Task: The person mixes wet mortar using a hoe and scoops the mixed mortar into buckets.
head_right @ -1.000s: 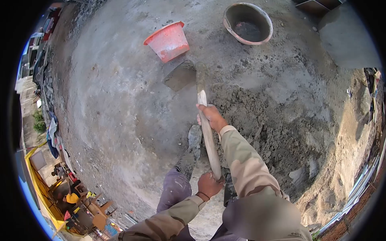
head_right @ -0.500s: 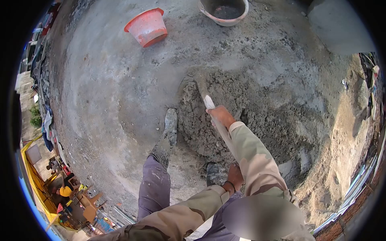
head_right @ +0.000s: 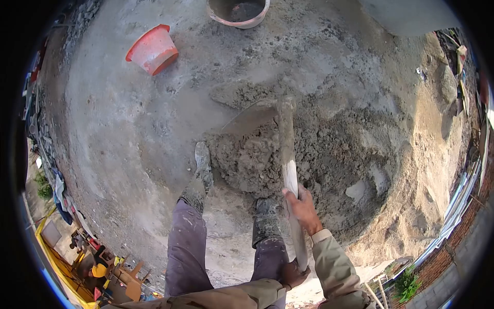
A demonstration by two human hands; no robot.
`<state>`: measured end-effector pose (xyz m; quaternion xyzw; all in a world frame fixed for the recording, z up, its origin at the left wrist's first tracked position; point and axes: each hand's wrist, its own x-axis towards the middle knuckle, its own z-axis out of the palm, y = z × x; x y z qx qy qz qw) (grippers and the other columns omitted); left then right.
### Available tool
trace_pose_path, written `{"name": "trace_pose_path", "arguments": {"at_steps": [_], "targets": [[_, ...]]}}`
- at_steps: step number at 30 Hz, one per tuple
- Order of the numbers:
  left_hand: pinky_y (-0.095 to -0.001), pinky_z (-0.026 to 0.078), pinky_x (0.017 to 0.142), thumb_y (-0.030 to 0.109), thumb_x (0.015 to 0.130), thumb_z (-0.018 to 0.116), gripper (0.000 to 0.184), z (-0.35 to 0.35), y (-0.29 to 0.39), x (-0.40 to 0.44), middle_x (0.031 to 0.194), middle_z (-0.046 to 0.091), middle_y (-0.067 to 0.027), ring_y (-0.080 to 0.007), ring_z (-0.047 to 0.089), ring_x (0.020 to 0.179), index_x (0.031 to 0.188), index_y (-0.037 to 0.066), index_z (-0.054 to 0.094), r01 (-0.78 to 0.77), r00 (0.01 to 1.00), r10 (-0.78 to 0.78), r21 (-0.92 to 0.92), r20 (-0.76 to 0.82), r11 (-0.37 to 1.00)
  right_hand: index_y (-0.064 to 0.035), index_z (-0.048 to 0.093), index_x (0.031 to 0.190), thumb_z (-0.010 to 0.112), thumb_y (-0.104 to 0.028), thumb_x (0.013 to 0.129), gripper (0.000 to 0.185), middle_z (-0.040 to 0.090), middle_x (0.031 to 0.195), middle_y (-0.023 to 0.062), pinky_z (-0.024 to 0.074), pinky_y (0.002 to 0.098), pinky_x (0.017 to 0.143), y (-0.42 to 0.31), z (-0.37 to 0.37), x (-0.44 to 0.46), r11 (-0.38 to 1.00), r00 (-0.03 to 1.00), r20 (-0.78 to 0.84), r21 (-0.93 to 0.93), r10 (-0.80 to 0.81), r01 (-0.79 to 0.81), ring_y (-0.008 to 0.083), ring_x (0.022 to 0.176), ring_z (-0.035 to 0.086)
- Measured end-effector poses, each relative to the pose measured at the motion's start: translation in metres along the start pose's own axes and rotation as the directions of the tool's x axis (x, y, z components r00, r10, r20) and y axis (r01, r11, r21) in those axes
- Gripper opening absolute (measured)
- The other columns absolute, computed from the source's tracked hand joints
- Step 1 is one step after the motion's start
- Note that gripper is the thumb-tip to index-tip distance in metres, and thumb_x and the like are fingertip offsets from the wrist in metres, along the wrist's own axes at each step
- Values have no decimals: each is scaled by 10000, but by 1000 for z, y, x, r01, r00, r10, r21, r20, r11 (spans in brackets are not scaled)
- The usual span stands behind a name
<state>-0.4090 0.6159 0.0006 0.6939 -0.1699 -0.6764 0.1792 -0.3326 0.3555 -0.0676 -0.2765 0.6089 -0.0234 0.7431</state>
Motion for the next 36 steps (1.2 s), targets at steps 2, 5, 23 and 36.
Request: {"name": "trace_pose_path", "arguments": {"at_steps": [2, 5, 23, 36], "targets": [[-435, 544, 601, 311, 751, 767, 437, -39, -2, 43, 791, 699, -199, -385, 687, 701, 1028, -4, 645, -175, 982, 168, 92, 84, 980, 5, 535, 1091, 627, -200, 962, 259, 550, 678, 48, 452, 315, 428, -43, 4, 16, 984, 983, -109, 80, -148, 157, 152, 491, 547], [-444, 538, 653, 330, 765, 759, 430, -138, 63, 105, 818, 686, -239, -401, 681, 751, 975, -30, 656, -409, 902, 348, 244, 257, 879, 5, 517, 1087, 634, -179, 941, 262, 552, 676, 52, 464, 320, 426, -127, 4, 50, 939, 916, -253, 68, -311, 338, 157, 485, 553], [-400, 542, 684, 471, 848, 677, 542, -346, 220, -55, 699, 672, -164, -305, 691, 663, 911, -64, 618, -37, 867, -95, 253, 489, 967, 17, 482, 1003, 595, -134, 938, 200, 503, 650, 92, 476, 384, 407, -39, 96, 32, 866, 919, -158, 423, 361, -268, 224, 470, 539], [-660, 198, 1142, 155, 702, 716, 342, -594, -80, 0, 1180, 655, -7, -303, 486, 1298, 1042, 169, 681, -46, 972, 232, 940, -36, 338, -31, 574, 956, 650, 25, 854, 138, 636, 830, 104, 551, 381, 686, 36, 312, -44, 420, 892, -254, 904, 374, 81, 257, 753, 674]]}}
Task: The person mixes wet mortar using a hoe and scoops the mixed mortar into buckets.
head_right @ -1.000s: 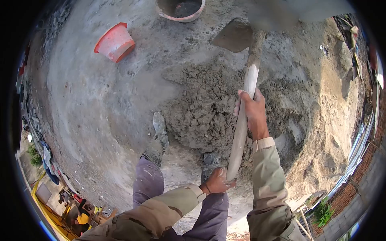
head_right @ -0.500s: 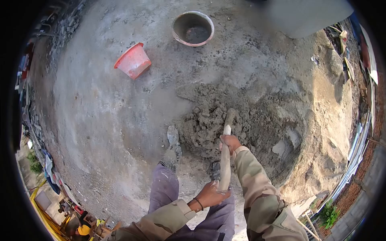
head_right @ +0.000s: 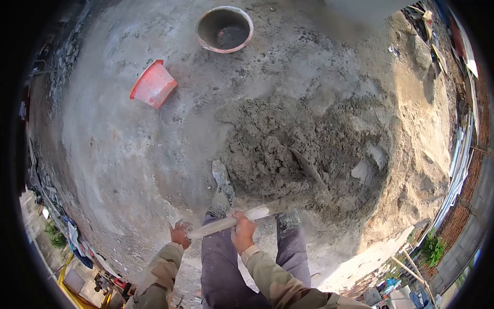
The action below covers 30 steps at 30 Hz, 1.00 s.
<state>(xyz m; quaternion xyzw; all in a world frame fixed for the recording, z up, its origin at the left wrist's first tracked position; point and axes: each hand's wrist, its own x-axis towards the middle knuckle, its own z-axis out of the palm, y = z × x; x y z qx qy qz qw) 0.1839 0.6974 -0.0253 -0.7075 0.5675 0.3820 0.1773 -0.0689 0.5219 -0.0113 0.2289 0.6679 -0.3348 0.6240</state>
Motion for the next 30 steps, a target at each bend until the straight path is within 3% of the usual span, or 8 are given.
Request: {"name": "trace_pose_path", "arguments": {"at_steps": [7, 9, 11, 15, 18, 23, 25, 30], "targets": [[-666, 184, 1141, 156, 708, 709, 225, -19, -31, -44, 1073, 695, 2, -292, 523, 1271, 930, 188, 688, -58, 996, 54, -55, -75, 997, -5, 573, 938, 651, 45, 844, 132, 613, 820, 127, 594, 424, 768, 9, -23, -28, 987, 986, 50, -14, 160, -159, 299, 772, 666], [-582, 260, 1171, 198, 619, 738, 276, -49, 1, -56, 986, 715, -10, -255, 612, 1140, 889, 159, 695, -106, 970, 88, 68, 227, 992, -18, 558, 967, 645, 18, 853, 148, 591, 822, 139, 583, 506, 768, -2, -29, 27, 953, 951, 64, -46, 301, -299, 309, 758, 647], [-481, 493, 965, 207, 626, 731, 217, -63, 80, -23, 842, 713, -67, -301, 684, 898, 828, 131, 707, -247, 965, 216, -236, -147, 940, -33, 529, 985, 631, -11, 871, 155, 536, 815, 140, 552, 554, 661, -47, -12, 110, 906, 907, -56, -47, 417, -420, 299, 677, 588], [-479, 541, 627, 238, 640, 746, 280, -70, 197, 22, 737, 678, -153, -388, 667, 680, 844, 52, 699, -42, 996, 15, -316, -88, 948, -26, 541, 838, 603, 0, 853, 69, 492, 662, 89, 459, 424, 514, -96, -2, 182, 919, 937, -214, -228, 277, -323, 243, 544, 523], [-489, 546, 671, 266, 709, 751, 348, -9, 210, -18, 755, 684, -167, -384, 683, 724, 964, 37, 698, 23, 1000, -18, -473, 15, 881, -30, 539, 787, 557, 51, 840, 99, 475, 619, 60, 449, 428, 474, -123, 20, 150, 946, 992, -120, -319, 24, -62, 215, 493, 479], [-388, 535, 735, 338, 808, 776, 533, 12, 281, 45, 886, 700, -212, -339, 697, 810, 1137, -51, 618, -30, 918, 333, -798, 216, 601, -17, 519, 912, 653, -63, 888, 144, 508, 657, 53, 424, 351, 411, -224, 76, 98, 807, 968, 218, -546, -124, 226, 168, 481, 511], [-406, 530, 712, 368, 823, 762, 545, -25, 313, 115, 861, 692, -226, -353, 692, 799, 1098, -81, 621, -231, 960, 282, -584, -5, 778, -14, 463, 1056, 626, -95, 917, 229, 527, 692, 56, 458, 360, 439, -261, 129, 132, 749, 870, 426, -484, -250, 452, 167, 500, 526], [-469, 519, 681, 354, 815, 736, 440, -75, 317, 266, 795, 675, -247, -407, 664, 730, 958, -54, 653, -236, 949, 37, -628, -314, 742, 107, 535, 983, 601, -101, 906, 231, 590, 705, 128, 504, 402, 455, -280, 259, 244, 501, 771, 534, -590, -347, 634, 245, 528, 609]]}}
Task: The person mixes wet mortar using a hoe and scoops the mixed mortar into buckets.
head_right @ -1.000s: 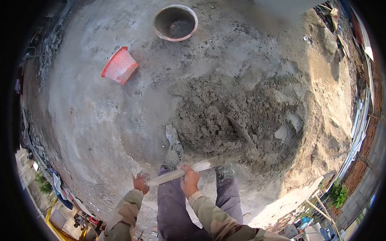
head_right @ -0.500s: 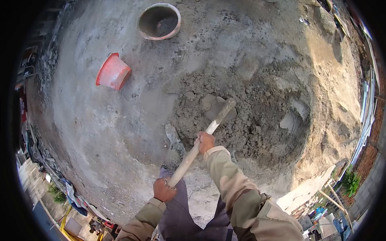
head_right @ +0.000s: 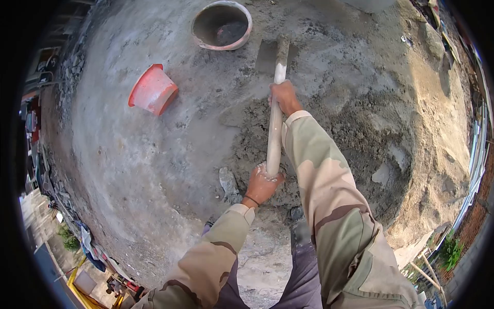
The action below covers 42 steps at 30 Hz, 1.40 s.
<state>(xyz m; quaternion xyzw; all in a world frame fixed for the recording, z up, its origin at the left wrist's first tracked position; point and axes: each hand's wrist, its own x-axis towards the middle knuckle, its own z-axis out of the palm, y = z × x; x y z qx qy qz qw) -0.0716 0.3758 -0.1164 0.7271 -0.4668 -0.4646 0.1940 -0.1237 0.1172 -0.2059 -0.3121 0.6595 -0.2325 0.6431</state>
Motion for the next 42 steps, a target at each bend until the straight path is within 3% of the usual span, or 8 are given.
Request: {"name": "trace_pose_path", "arguments": {"at_steps": [4, 8, 14, 19, 24, 33, 39, 42], "targets": [[-391, 497, 561, 179, 800, 708, 220, 7, 12, -42, 642, 626, -141, -283, 607, 538, 757, -30, 653, 303, 953, -271, -378, 137, 875, 184, 580, 1034, 603, -93, 876, 319, 668, 810, 232, 537, 450, 449, 30, 36, -19, 904, 977, 82, -400, 199, -150, 349, 578, 687], [-325, 489, 524, 97, 774, 718, 138, 23, 50, -148, 676, 600, -69, -165, 567, 534, 815, 7, 623, 622, 684, -558, -775, 469, 112, 165, 509, 1238, 624, -123, 824, 517, 644, 1162, 333, 592, 481, 765, 140, 39, -99, 547, 966, 135, -837, 220, -7, 425, 1003, 697], [-351, 504, 601, 235, 822, 765, 303, -55, 76, -221, 701, 637, -110, -201, 618, 590, 879, -19, 609, 677, 736, -444, -523, 512, 518, 141, 523, 1123, 662, -110, 844, 400, 637, 810, 201, 543, 435, 463, 128, 2, -195, 819, 868, 135, -426, 478, -384, 331, 583, 667], [-438, 525, 741, 457, 840, 738, 578, -160, 2, -337, 903, 679, -202, -313, 668, 784, 1096, -48, 622, 25, 857, -16, -9, 515, 1000, 16, 464, 1082, 624, -87, 913, 254, 556, 766, 114, 501, 384, 420, 62, 30, -345, 910, 898, -148, 44, 414, -412, 229, 505, 563], [-598, 259, 1135, 240, 685, 810, 492, -241, -178, -337, 1123, 692, -43, -282, 553, 1212, 1134, 132, 642, 47, 932, -198, 440, 305, 897, 5, 530, 996, 612, 14, 850, 168, 591, 830, 131, 576, 434, 606, 133, 105, -402, 719, 818, -159, 588, 552, -371, 287, 649, 629], [-689, 109, 1167, 275, 719, 728, 442, -225, -307, -281, 1296, 605, -41, -295, 378, 1411, 1144, 171, 669, -12, 909, -235, 585, 344, 811, 19, 608, 892, 650, 82, 808, 113, 695, 897, 154, 559, 351, 729, 143, 125, -475, 604, 931, -54, 774, 360, -189, 255, 773, 694], [-615, 305, 1126, 224, 617, 810, 362, -256, -247, -323, 1067, 719, -32, -278, 619, 1155, 957, 159, 705, -25, 871, -290, 628, 395, 778, 48, 567, 979, 632, 23, 875, 126, 639, 881, 160, 599, 453, 717, 142, 97, -420, 531, 785, 120, 673, 608, -514, 310, 780, 677], [-453, 546, 753, 311, 722, 784, 237, -185, -95, -248, 728, 699, -136, -358, 669, 704, 789, 88, 734, 171, 924, -276, 359, 264, 918, 48, 525, 957, 634, -45, 840, 185, 516, 681, 120, 566, 474, 581, 187, 50, -272, 434, 668, 118, 675, 735, -596, 289, 563, 570]]}}
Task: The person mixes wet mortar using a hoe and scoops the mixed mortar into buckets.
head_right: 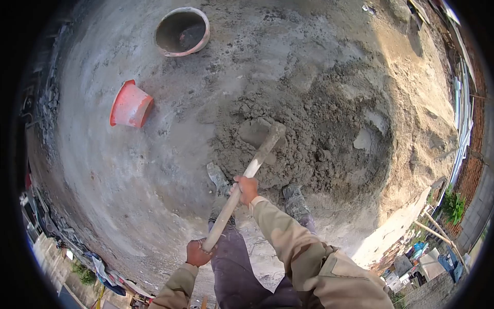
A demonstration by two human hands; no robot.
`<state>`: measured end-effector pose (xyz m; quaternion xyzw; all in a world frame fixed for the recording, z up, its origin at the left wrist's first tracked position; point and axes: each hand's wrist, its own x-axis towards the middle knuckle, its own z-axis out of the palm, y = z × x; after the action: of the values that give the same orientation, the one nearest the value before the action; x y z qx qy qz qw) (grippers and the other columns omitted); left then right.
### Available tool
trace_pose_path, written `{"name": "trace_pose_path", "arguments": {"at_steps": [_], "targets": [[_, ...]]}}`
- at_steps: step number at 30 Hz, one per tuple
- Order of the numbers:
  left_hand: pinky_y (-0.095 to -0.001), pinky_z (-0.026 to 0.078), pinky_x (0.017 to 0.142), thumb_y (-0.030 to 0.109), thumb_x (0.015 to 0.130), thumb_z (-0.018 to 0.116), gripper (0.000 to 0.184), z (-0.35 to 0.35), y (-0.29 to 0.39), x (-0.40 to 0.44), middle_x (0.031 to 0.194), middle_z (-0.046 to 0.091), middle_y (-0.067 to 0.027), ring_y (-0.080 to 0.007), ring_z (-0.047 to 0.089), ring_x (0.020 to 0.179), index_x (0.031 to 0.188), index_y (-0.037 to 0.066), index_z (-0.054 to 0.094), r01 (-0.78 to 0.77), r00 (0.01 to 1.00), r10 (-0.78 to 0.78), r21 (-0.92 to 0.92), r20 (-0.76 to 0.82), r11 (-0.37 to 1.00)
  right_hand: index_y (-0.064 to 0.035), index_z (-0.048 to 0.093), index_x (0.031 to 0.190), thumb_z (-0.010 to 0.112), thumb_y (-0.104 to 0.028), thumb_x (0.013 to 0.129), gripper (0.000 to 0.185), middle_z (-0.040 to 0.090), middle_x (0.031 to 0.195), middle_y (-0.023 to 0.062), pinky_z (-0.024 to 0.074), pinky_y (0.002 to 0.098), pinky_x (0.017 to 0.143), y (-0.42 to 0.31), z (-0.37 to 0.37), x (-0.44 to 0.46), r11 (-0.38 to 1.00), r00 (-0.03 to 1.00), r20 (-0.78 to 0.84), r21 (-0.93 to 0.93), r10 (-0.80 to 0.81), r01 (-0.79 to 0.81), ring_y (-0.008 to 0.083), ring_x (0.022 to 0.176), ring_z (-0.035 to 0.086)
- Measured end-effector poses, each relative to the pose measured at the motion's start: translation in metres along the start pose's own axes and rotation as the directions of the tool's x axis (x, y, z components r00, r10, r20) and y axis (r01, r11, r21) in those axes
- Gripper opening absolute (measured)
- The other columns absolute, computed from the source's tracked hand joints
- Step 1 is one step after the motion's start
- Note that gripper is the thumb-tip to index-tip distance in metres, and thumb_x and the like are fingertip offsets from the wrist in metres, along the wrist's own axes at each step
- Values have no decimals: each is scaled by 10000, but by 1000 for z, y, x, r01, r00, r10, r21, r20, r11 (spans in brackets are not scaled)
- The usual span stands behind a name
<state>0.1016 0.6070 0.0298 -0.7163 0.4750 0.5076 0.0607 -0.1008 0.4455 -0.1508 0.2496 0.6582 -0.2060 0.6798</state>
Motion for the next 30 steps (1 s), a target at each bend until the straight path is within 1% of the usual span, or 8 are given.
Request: {"name": "trace_pose_path", "arguments": {"at_steps": [2, 4, 7, 11, 17, 19, 24, 30], "targets": [[-474, 549, 659, 316, 741, 779, 252, 29, 46, 32, 715, 698, -159, -361, 666, 647, 795, 73, 736, -2, 995, 26, 239, -96, 971, 30, 582, 790, 609, -7, 813, 51, 532, 667, 115, 499, 435, 527, -61, 19, 37, 992, 985, -173, -121, -5, -17, 252, 544, 533], [-450, 548, 617, 308, 744, 779, 263, 25, 88, 30, 722, 691, -188, -381, 667, 631, 793, 54, 734, 154, 986, -156, -37, -55, 987, 26, 581, 794, 638, 5, 798, 61, 527, 641, 100, 466, 389, 488, -61, 8, 37, 980, 986, 32, -112, -165, 167, 237, 484, 501], [-433, 549, 638, 299, 780, 771, 305, 77, 106, -22, 790, 704, -189, -352, 696, 717, 886, 19, 713, -64, 998, 65, -71, 24, 995, -9, 535, 825, 651, 23, 826, 120, 514, 656, 56, 439, 383, 449, -84, -40, -29, 977, 991, -3, -168, -134, 132, 184, 485, 497], [-417, 523, 634, 325, 828, 762, 370, 134, 172, -40, 744, 675, -190, -333, 678, 680, 917, -25, 680, 116, 878, 65, -342, 474, 932, -15, 525, 909, 721, -36, 842, 208, 548, 663, 50, 441, 319, 392, -138, -116, -114, 825, 858, -16, -285, -513, 487, 152, 452, 520], [-449, 537, 661, 363, 779, 744, 374, 155, 264, 83, 763, 687, -207, -387, 680, 714, 909, 15, 703, -413, 902, 420, -80, 105, 907, 23, 517, 914, 649, -93, 898, 176, 537, 653, 54, 470, 314, 406, -299, -157, -113, 672, 653, -168, -268, -738, 690, 148, 467, 531], [-456, 542, 685, 398, 750, 764, 421, 128, 257, 127, 721, 678, -185, -392, 674, 716, 895, 8, 701, -472, 881, 471, 9, 45, 882, 52, 519, 885, 618, -54, 888, 145, 543, 656, 71, 469, 324, 411, -310, -149, -66, 740, 713, -200, -204, -672, 641, 156, 464, 525], [-443, 527, 830, 552, 799, 684, 630, 96, 180, 64, 955, 701, -259, -387, 660, 936, 1077, -14, 705, -39, 910, -60, 227, 410, 973, 85, 527, 915, 582, -17, 874, 123, 527, 599, 111, 456, 419, 417, -140, -123, 70, 933, 949, -141, -270, -281, 236, 246, 442, 526], [-440, 512, 821, 542, 881, 633, 574, 38, 257, 10, 949, 696, -253, -388, 642, 956, 1123, 26, 700, -275, 864, 138, 224, 484, 935, -14, 527, 873, 577, -35, 869, 54, 488, 613, 70, 459, 387, 458, -159, -132, -14, 994, 998, 69, -106, -15, 22, 219, 482, 493]]}}
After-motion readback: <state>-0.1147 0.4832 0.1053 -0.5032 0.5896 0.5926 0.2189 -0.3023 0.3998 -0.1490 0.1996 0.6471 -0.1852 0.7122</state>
